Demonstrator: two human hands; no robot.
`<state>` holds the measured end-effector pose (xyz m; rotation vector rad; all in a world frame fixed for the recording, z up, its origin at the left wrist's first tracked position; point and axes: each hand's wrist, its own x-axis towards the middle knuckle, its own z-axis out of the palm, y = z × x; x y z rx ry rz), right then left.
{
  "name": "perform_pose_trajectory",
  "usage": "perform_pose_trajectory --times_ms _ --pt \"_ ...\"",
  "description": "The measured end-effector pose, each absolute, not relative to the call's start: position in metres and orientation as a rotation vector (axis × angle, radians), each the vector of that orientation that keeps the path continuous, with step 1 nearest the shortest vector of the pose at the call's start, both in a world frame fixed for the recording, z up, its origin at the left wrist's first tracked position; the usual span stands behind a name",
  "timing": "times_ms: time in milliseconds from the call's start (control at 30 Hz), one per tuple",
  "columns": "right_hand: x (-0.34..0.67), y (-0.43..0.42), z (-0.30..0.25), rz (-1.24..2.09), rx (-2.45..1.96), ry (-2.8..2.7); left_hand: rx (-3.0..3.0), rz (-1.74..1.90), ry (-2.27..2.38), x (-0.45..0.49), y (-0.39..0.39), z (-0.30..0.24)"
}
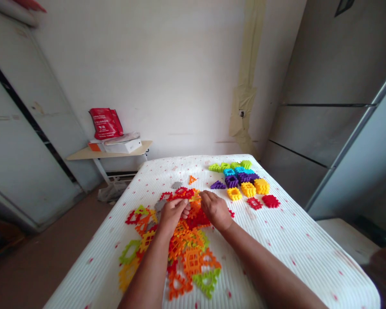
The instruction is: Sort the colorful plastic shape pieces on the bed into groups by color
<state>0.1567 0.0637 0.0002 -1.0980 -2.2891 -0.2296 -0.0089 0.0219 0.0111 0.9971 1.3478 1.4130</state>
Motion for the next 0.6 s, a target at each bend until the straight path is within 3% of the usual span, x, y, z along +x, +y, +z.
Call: perform_pose_trajectory --times_ms 200,600 --pt "0.188 0.096 -0.005 -0.123 -1.659 -2.376 1.008 1.648 1.462 -0.019 0.022 0.015" --pt "0.194 0.107 -0.019 -0.111 -1.798 -2.414 1.028 1.727 1.462 -0.03 0.021 0.017"
